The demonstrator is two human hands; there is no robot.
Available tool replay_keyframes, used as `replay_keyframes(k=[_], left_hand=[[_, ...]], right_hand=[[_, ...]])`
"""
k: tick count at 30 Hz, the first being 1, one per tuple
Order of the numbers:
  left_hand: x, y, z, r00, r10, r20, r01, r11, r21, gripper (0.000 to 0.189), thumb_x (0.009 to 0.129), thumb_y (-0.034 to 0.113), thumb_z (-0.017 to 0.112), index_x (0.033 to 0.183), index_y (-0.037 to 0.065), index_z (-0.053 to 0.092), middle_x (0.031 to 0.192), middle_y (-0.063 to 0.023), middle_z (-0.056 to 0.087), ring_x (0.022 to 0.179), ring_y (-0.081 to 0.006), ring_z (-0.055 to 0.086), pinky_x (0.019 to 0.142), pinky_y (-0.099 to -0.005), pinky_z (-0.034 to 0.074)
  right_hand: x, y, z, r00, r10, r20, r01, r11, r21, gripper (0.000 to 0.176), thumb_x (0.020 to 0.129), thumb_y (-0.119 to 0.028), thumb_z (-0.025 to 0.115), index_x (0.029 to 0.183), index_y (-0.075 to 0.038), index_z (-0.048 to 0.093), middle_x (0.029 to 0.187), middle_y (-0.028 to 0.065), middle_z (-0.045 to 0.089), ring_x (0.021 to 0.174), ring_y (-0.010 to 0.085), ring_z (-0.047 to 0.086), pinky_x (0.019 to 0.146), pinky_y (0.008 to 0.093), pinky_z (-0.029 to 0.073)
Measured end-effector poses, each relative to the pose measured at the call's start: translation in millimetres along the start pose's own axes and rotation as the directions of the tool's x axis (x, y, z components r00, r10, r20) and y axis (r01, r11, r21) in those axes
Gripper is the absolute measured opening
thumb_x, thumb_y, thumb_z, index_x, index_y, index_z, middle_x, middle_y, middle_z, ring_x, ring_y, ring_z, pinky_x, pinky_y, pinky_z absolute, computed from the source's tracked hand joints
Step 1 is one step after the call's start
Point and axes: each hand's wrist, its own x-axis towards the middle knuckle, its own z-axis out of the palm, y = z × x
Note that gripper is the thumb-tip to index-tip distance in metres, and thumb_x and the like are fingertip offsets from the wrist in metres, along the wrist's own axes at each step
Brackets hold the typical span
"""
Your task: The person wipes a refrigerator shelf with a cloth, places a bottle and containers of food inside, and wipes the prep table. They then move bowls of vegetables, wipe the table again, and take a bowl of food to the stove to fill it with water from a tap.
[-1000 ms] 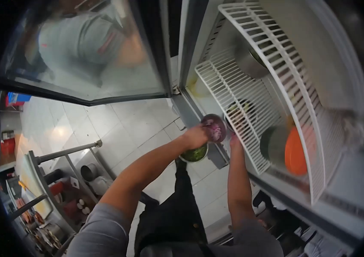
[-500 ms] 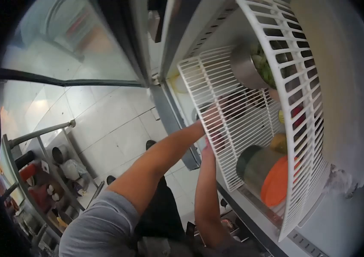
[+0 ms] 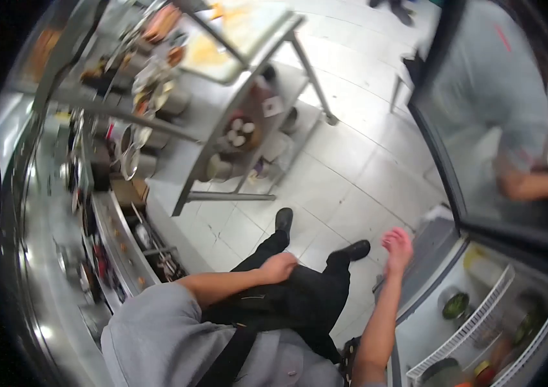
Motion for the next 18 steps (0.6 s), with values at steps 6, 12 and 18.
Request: replay_keyframes(k=[6,12,18], left_hand=[[-120.4,-30.0,-148.6,0.575,-0.467,-0.671,0.335,0.883,-0.328,0.011,0.083,0.011,0.055,0.084,0.001,0.059,0.076,-0.0142,0.058,0.070,-0.0250,0.057,0.064,-0.0323,0.045],[-168.5,-119.2,-378.4,0.044,-0.307,-0.951,0.317,0.907,-0.278,0.014,0.080,0.012,0.059,0.088,0.002,0.053,0.094,-0.0128,0.051,0.091,-0.0232,0.049,0.068,-0.0332,0.043],[-179.3,-208.0,-471.1,0.348,-0.553,-0.757,0.509,0.790,-0.343,0.020,0.079,0.015,0.059,0.084,-0.003,0.052,0.078,-0.0120,0.054,0.069,-0.0263,0.060,0.058,-0.0389,0.048]], right_hand=[[-77.7,-49.7,337.6,0.675,0.007,0.738,0.134,0.982,-0.132,0.018,0.083,-0.006,0.056,0.099,0.002,0.058,0.084,0.0073,0.063,0.070,0.0122,0.059,0.064,0.0255,0.048],[-137.4,-31.2,571.3,0.706,0.039,0.707,0.090,0.985,-0.145,0.028,0.081,-0.018,0.058,0.100,0.002,0.055,0.077,0.0063,0.060,0.065,0.0138,0.058,0.056,0.0249,0.047],[-118.9,-21.2,666.8,0.814,0.114,0.570,0.145,0.910,-0.389,0.020,0.084,-0.019,0.053,0.090,0.000,0.052,0.082,0.0084,0.056,0.064,0.0176,0.060,0.049,0.0257,0.047]])
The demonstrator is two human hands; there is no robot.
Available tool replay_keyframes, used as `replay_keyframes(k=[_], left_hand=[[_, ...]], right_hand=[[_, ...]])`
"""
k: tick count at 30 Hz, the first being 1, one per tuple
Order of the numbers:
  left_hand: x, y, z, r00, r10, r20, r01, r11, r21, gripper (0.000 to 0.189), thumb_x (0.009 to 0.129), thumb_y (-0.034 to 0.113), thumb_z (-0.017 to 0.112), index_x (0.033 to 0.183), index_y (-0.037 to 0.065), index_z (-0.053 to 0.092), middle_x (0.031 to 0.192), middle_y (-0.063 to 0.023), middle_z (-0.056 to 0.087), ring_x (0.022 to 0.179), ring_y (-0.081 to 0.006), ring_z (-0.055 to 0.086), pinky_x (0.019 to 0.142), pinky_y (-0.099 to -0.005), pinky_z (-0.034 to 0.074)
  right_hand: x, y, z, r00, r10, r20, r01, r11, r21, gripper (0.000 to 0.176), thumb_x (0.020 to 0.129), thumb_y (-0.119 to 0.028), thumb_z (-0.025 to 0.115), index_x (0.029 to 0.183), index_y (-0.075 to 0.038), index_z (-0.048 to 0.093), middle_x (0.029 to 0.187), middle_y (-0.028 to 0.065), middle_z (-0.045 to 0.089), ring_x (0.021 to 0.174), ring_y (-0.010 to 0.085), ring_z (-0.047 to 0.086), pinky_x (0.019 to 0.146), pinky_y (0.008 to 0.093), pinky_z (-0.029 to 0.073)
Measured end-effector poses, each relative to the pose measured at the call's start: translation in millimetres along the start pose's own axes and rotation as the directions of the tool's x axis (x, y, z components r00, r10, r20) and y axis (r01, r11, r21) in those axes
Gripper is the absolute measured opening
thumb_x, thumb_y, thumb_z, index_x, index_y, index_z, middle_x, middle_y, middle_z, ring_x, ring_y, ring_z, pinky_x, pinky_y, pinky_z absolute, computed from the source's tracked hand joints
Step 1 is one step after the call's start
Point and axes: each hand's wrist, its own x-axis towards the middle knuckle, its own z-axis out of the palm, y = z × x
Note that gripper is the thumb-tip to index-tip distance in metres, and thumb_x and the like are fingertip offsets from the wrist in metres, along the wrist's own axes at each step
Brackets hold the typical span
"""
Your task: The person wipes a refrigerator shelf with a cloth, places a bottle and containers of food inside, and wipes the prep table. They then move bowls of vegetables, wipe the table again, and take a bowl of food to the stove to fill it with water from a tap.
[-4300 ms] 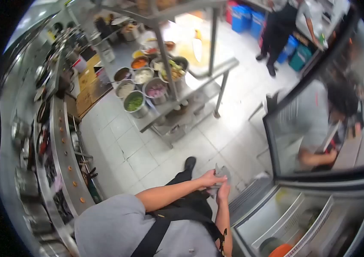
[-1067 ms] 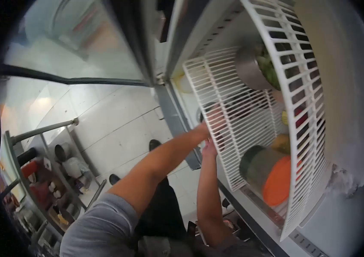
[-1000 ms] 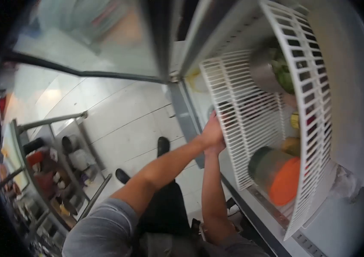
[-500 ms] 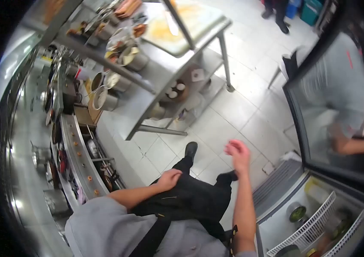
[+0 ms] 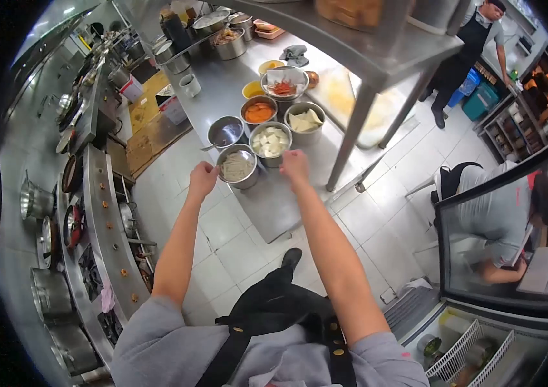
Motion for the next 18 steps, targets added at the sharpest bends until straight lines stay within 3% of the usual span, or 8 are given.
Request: replay_keyframes(k=[1,2,4,5,11,14,17,18], left_hand=[[4.7,-2.5,-0.1,0.948,-0.230,0.222,0.295,0.897,-0.330,0.020,0.079,0.014,0.058,0.079,-0.005,0.051,0.073,-0.0119,0.055,0.053,-0.0271,0.061,0.044,-0.0345,0.050],[6.3,-5.1,-1.2,0.946,-0.228,0.229,0.297,0.893,-0.338,0.020,0.079,0.014,0.058,0.079,-0.005,0.051,0.073,-0.0119,0.055,0.053,-0.0271,0.061,0.044,-0.0345,0.050],[2.0,-9.4,-2.1,0.850,-0.234,0.472,0.512,0.578,-0.635,0.019,0.078,0.010,0.057,0.080,-0.008,0.050,0.078,-0.0145,0.055,0.052,-0.0291,0.062,0.042,-0.0313,0.053],[-1.1,-8.9,-3.7,0.829,-0.227,0.512,0.553,0.478,-0.683,0.020,0.076,0.007,0.057,0.083,-0.011,0.049,0.081,-0.0166,0.055,0.057,-0.0337,0.063,0.045,-0.0359,0.056],[2.5,-12.5,21.0,0.848,-0.236,0.474,0.528,0.296,-0.796,0.019,0.075,0.001,0.051,0.084,-0.015,0.047,0.081,-0.0210,0.055,0.063,-0.0373,0.063,0.050,-0.0389,0.057],[-5.8,-9.1,18.5,0.875,-0.215,0.434,0.484,0.323,-0.814,0.017,0.074,-0.001,0.050,0.081,-0.016,0.046,0.080,-0.0219,0.055,0.066,-0.0358,0.063,0.054,-0.0400,0.058],[-19.4,-26.6,6.5,0.890,-0.217,0.402,0.457,0.417,-0.786,0.012,0.072,0.000,0.053,0.076,-0.011,0.049,0.076,-0.0165,0.055,0.067,-0.0281,0.062,0.060,-0.0433,0.057],[-22.8,-50.9,9.5,0.907,-0.097,0.409,0.412,0.401,-0.818,0.009,0.072,0.002,0.055,0.074,-0.007,0.054,0.075,-0.0136,0.058,0.065,-0.0228,0.061,0.060,-0.0399,0.056]], right_hand=[[10.2,1.7,6.4,0.999,0.039,-0.034,-0.039,0.999,0.002,0.016,0.083,-0.017,0.053,0.086,-0.001,0.049,0.078,0.0086,0.054,0.059,0.0191,0.059,0.046,0.0261,0.047],[14.0,0.7,11.1,0.998,0.038,-0.042,-0.039,0.999,-0.008,0.016,0.083,-0.017,0.053,0.086,-0.001,0.049,0.078,0.0086,0.054,0.059,0.0191,0.059,0.046,0.0261,0.047],[20.1,0.0,17.3,0.995,0.049,-0.092,-0.059,0.993,-0.103,0.017,0.082,-0.016,0.054,0.085,-0.001,0.048,0.075,0.0085,0.053,0.057,0.0204,0.059,0.046,0.0269,0.047],[21.4,0.0,20.6,0.994,0.048,-0.101,-0.059,0.993,-0.106,0.017,0.082,-0.016,0.054,0.085,-0.001,0.048,0.075,0.0085,0.053,0.057,0.0204,0.059,0.046,0.0269,0.047],[30.6,15.6,21.5,0.982,-0.124,-0.142,0.083,0.961,-0.265,0.016,0.080,-0.012,0.053,0.074,0.003,0.050,0.069,0.0120,0.055,0.055,0.0212,0.059,0.043,0.0316,0.049],[-2.8,3.1,16.4,0.951,-0.169,-0.258,0.104,0.963,-0.250,0.021,0.078,-0.011,0.056,0.063,0.003,0.051,0.061,0.0137,0.056,0.054,0.0191,0.059,0.043,0.0323,0.048],[-24.4,31.0,-0.2,0.962,-0.214,-0.168,0.120,0.889,-0.442,0.021,0.075,-0.014,0.060,0.061,0.001,0.056,0.056,0.0114,0.059,0.052,0.0178,0.060,0.046,0.0321,0.048],[-28.2,51.8,-7.0,0.948,-0.273,-0.165,0.148,0.834,-0.532,0.020,0.074,-0.016,0.061,0.062,0.000,0.058,0.057,0.0108,0.060,0.052,0.0182,0.060,0.047,0.0321,0.047]])
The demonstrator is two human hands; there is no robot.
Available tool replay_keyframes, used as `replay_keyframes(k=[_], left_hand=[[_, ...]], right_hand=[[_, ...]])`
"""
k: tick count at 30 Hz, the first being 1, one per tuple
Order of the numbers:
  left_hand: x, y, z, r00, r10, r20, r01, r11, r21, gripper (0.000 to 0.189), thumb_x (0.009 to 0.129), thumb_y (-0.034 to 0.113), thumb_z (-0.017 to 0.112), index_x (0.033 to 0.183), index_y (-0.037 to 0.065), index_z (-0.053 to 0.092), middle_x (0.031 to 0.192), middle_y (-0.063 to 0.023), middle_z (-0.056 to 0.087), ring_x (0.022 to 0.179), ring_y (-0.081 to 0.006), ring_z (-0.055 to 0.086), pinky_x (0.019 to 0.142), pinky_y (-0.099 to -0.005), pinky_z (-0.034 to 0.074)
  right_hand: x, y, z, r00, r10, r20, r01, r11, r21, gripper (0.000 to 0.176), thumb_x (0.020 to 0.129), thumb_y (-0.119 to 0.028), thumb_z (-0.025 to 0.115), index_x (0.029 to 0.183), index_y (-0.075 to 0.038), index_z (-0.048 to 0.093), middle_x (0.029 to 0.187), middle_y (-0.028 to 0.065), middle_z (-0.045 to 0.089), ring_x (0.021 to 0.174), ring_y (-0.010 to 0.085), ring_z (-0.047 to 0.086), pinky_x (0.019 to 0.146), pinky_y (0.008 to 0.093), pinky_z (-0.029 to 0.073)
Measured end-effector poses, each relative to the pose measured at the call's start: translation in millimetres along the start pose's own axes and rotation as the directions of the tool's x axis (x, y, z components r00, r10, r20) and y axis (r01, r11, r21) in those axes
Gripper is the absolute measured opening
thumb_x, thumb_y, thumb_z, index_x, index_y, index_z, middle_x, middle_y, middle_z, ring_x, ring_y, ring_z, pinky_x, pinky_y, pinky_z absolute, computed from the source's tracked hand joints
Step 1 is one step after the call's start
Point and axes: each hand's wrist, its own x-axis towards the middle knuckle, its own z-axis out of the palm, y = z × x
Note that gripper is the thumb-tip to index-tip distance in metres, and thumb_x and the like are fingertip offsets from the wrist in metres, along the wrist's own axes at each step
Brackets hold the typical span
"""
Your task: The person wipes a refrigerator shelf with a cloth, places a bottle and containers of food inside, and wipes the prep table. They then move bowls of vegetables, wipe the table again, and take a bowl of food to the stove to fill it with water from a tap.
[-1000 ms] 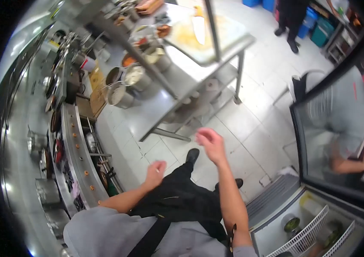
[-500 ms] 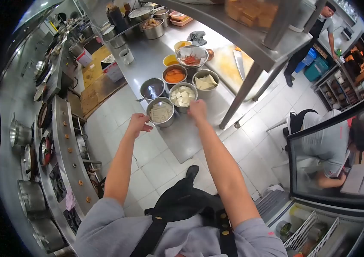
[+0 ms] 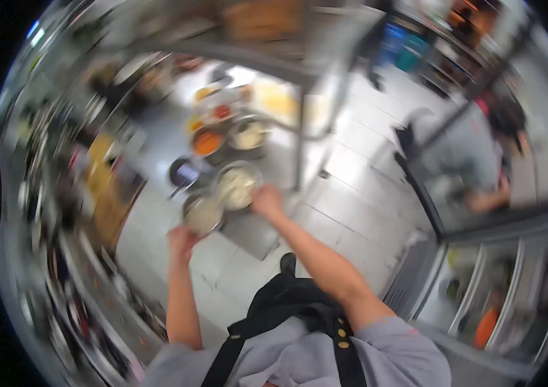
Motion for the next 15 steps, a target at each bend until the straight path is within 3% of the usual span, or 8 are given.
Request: replay_keyframes(k=[3,4,6,8,9,11,13,15], left_hand=[[-40.7,33.1,20.3,0.999,0.010,0.032,-0.016,0.984,0.176,0.016,0.076,0.006,0.053,0.083,-0.006,0.060,0.083,-0.0138,0.062,0.073,-0.0207,0.062,0.061,-0.0341,0.053],[-53.9,44.0,33.6,0.999,-0.041,0.035,0.034,0.984,0.174,0.015,0.077,0.004,0.053,0.085,-0.007,0.059,0.087,-0.0163,0.062,0.077,-0.0229,0.061,0.061,-0.0345,0.053],[-44.8,34.0,23.3,0.994,-0.107,0.021,0.096,0.950,0.298,0.017,0.072,0.002,0.052,0.085,-0.010,0.054,0.089,-0.0217,0.059,0.079,-0.0303,0.061,0.062,-0.0420,0.054],[-36.3,41.6,7.3,0.913,-0.342,0.224,0.140,0.776,0.615,0.055,0.069,0.034,0.072,0.117,0.014,0.054,0.107,-0.0169,0.058,0.097,-0.0352,0.055,0.085,-0.0506,0.045],[-41.5,36.1,26.5,0.900,-0.357,0.251,0.121,0.756,0.643,0.055,0.069,0.034,0.072,0.117,0.014,0.054,0.107,-0.0169,0.058,0.097,-0.0352,0.055,0.085,-0.0506,0.045],[-60.2,14.3,67.7,0.931,-0.311,0.191,0.206,0.879,0.430,0.017,0.069,-0.001,0.051,0.083,-0.010,0.053,0.088,-0.0218,0.058,0.079,-0.0334,0.061,0.065,-0.0456,0.055],[-77.6,-9.6,105.2,0.914,-0.320,0.249,0.186,0.876,0.445,0.017,0.067,-0.004,0.050,0.082,-0.009,0.052,0.088,-0.0222,0.058,0.079,-0.0346,0.061,0.067,-0.0466,0.055],[-80.5,-44.2,130.7,0.886,-0.332,0.323,0.140,0.857,0.497,0.017,0.067,-0.004,0.051,0.084,-0.009,0.051,0.088,-0.0217,0.058,0.077,-0.0339,0.061,0.067,-0.0458,0.055]], right_hand=[[-62.5,-5.4,-42.9,0.994,0.064,-0.084,-0.059,0.996,0.062,0.023,0.072,-0.021,0.063,0.070,0.002,0.062,0.063,0.0149,0.063,0.054,0.0226,0.061,0.056,0.0379,0.049],[-84.4,-1.6,-59.7,0.987,0.132,-0.090,-0.113,0.975,0.191,0.031,0.071,-0.024,0.061,0.076,0.007,0.061,0.073,0.0238,0.062,0.069,0.0380,0.061,0.064,0.0421,0.050],[-134.6,0.7,-113.0,0.941,0.335,0.046,-0.327,0.867,0.376,0.028,0.069,-0.020,0.058,0.075,0.006,0.061,0.066,0.0208,0.061,0.061,0.0327,0.063,0.058,0.0387,0.051],[-173.8,29.2,-147.6,0.911,0.404,-0.079,-0.341,0.848,0.405,0.025,0.068,-0.019,0.057,0.073,0.006,0.061,0.064,0.0199,0.061,0.059,0.0301,0.063,0.056,0.0375,0.051],[-193.9,42.1,-158.5,0.912,0.397,-0.102,-0.334,0.863,0.379,0.023,0.067,-0.018,0.057,0.071,0.005,0.061,0.063,0.0190,0.061,0.057,0.0276,0.063,0.054,0.0363,0.051],[-228.3,92.5,-176.6,0.848,0.461,-0.263,-0.365,0.866,0.342,0.021,0.065,-0.017,0.059,0.067,0.003,0.060,0.061,0.0185,0.060,0.058,0.0273,0.063,0.054,0.0356,0.050],[-260.3,136.1,-204.9,0.747,0.513,-0.424,-0.461,0.858,0.226,0.018,0.064,-0.015,0.060,0.065,0.003,0.058,0.058,0.0181,0.058,0.054,0.0261,0.061,0.051,0.0355,0.049],[-288.8,186.6,-229.4,0.592,0.628,-0.505,-0.396,0.772,0.496,0.023,0.067,-0.015,0.064,0.054,-0.004,0.050,0.048,0.0071,0.049,0.044,0.0105,0.046,0.042,0.0315,0.039]])
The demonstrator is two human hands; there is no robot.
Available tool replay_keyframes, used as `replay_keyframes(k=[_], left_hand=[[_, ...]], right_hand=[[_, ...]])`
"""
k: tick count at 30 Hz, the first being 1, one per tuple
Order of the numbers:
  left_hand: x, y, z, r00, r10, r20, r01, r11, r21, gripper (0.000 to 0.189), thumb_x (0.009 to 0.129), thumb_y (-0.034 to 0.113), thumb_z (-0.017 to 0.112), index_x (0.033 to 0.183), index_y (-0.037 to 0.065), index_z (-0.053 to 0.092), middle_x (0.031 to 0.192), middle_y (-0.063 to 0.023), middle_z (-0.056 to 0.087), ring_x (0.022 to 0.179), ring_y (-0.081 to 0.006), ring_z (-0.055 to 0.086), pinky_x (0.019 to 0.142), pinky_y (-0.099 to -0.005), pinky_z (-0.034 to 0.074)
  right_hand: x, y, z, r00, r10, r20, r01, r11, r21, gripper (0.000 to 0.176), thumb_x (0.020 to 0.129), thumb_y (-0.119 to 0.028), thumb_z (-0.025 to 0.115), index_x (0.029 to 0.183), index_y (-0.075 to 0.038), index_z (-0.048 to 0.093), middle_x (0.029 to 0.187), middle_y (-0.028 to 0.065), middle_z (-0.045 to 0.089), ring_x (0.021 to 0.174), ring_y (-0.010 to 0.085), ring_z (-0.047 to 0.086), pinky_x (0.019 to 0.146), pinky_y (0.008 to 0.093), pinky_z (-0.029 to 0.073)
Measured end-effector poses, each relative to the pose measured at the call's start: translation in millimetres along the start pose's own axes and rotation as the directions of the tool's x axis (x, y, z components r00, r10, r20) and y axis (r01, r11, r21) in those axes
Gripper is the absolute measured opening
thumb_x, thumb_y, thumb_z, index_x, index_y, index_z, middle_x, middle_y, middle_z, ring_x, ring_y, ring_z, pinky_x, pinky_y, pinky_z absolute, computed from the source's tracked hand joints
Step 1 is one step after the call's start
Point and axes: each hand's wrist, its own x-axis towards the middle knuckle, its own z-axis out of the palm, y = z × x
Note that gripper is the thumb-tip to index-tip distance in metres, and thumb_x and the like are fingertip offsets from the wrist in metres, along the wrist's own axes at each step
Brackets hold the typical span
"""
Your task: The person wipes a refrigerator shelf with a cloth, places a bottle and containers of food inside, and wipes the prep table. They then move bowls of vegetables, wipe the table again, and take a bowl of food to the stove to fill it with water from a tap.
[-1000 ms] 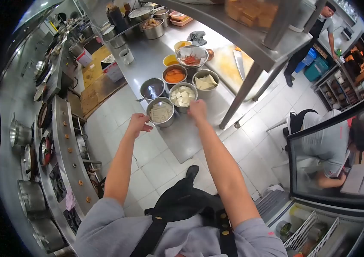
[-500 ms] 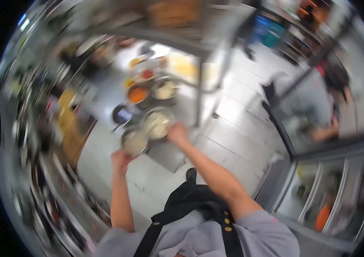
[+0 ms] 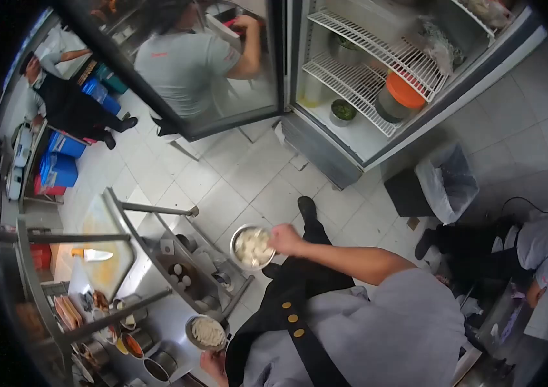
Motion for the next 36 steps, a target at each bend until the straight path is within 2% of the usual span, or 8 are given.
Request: replay_keyframes(k=[2,6,8,15,17,19,27,36], left_hand=[[21.1,-22.8,27.8,0.996,0.013,0.085,-0.023,0.992,0.122,0.019,0.068,-0.005,0.052,0.087,-0.008,0.051,0.088,-0.0206,0.058,0.076,-0.0324,0.062,0.067,-0.0449,0.055],[21.1,-32.1,161.6,0.980,-0.081,0.181,0.100,0.990,-0.101,0.025,0.071,-0.003,0.053,0.095,-0.008,0.052,0.093,-0.0189,0.059,0.082,-0.0299,0.062,0.073,-0.0443,0.053],[28.0,-45.1,206.2,0.967,-0.124,0.224,0.142,0.988,-0.065,0.025,0.072,-0.003,0.053,0.097,-0.008,0.053,0.097,-0.0179,0.059,0.085,-0.0284,0.061,0.077,-0.0450,0.051],[31.9,-75.2,357.5,0.920,-0.264,0.288,0.273,0.962,0.010,0.018,0.072,-0.007,0.051,0.089,-0.006,0.056,0.092,-0.0161,0.061,0.085,-0.0273,0.061,0.076,-0.0432,0.051],[35.6,-87.5,379.2,0.916,-0.303,0.263,0.301,0.952,0.048,0.012,0.071,-0.008,0.051,0.082,-0.004,0.056,0.086,-0.0139,0.061,0.079,-0.0247,0.060,0.072,-0.0400,0.050],[41.4,-96.1,396.9,0.902,-0.361,0.237,0.340,0.932,0.123,0.011,0.071,-0.009,0.051,0.068,0.000,0.054,0.074,-0.0096,0.060,0.068,-0.0195,0.059,0.066,-0.0335,0.049],[52.3,-117.0,428.6,0.898,-0.407,0.167,0.362,0.900,0.242,0.017,0.067,-0.011,0.054,0.062,0.005,0.050,0.064,-0.0023,0.055,0.055,-0.0103,0.050,0.052,-0.0238,0.041],[57.4,-107.4,436.8,0.940,-0.328,0.092,0.286,0.906,0.314,0.018,0.066,-0.010,0.053,0.058,0.005,0.047,0.060,-0.0017,0.052,0.050,-0.0088,0.046,0.048,-0.0226,0.039]], right_hand=[[41.5,51.5,-36.5,0.973,-0.053,-0.224,0.038,0.997,-0.069,0.022,0.066,-0.014,0.065,0.055,-0.002,0.050,0.050,0.0069,0.051,0.047,0.0097,0.046,0.043,0.0304,0.039],[123.2,91.3,-124.9,0.826,-0.033,-0.563,-0.002,0.998,-0.062,0.025,0.069,-0.008,0.064,0.053,0.000,0.047,0.052,0.0058,0.049,0.049,0.0111,0.050,0.043,0.0302,0.045],[167.1,118.5,-166.5,0.783,0.190,-0.592,-0.031,0.963,0.269,0.026,0.074,-0.006,0.061,0.054,0.000,0.045,0.055,0.0055,0.050,0.051,0.0137,0.054,0.044,0.0299,0.049],[292.0,165.0,-291.1,0.612,0.317,-0.725,0.243,0.796,0.554,0.017,0.078,-0.005,0.058,0.067,0.001,0.046,0.071,0.0110,0.056,0.057,0.0184,0.059,0.047,0.0316,0.053],[320.3,166.3,-322.5,0.546,0.328,-0.771,0.363,0.737,0.571,0.012,0.080,-0.005,0.059,0.083,0.003,0.051,0.084,0.0132,0.058,0.065,0.0195,0.061,0.051,0.0303,0.053],[342.4,165.0,-353.3,0.594,0.380,-0.709,0.350,0.672,0.653,0.037,0.085,-0.008,0.057,0.119,0.000,0.044,0.109,0.0139,0.054,0.083,0.0269,0.060,0.068,0.0379,0.054],[420.1,200.2,-398.4,0.587,0.331,-0.739,0.450,0.625,0.638,0.052,0.080,-0.013,0.062,0.125,-0.001,0.038,0.118,0.0137,0.048,0.097,0.0262,0.051,0.079,0.0370,0.047],[464.8,226.2,-383.3,0.418,0.201,-0.886,0.332,0.874,0.355,0.068,0.075,-0.018,0.068,0.131,-0.002,0.031,0.127,0.0134,0.040,0.112,0.0255,0.041,0.091,0.0361,0.038]])
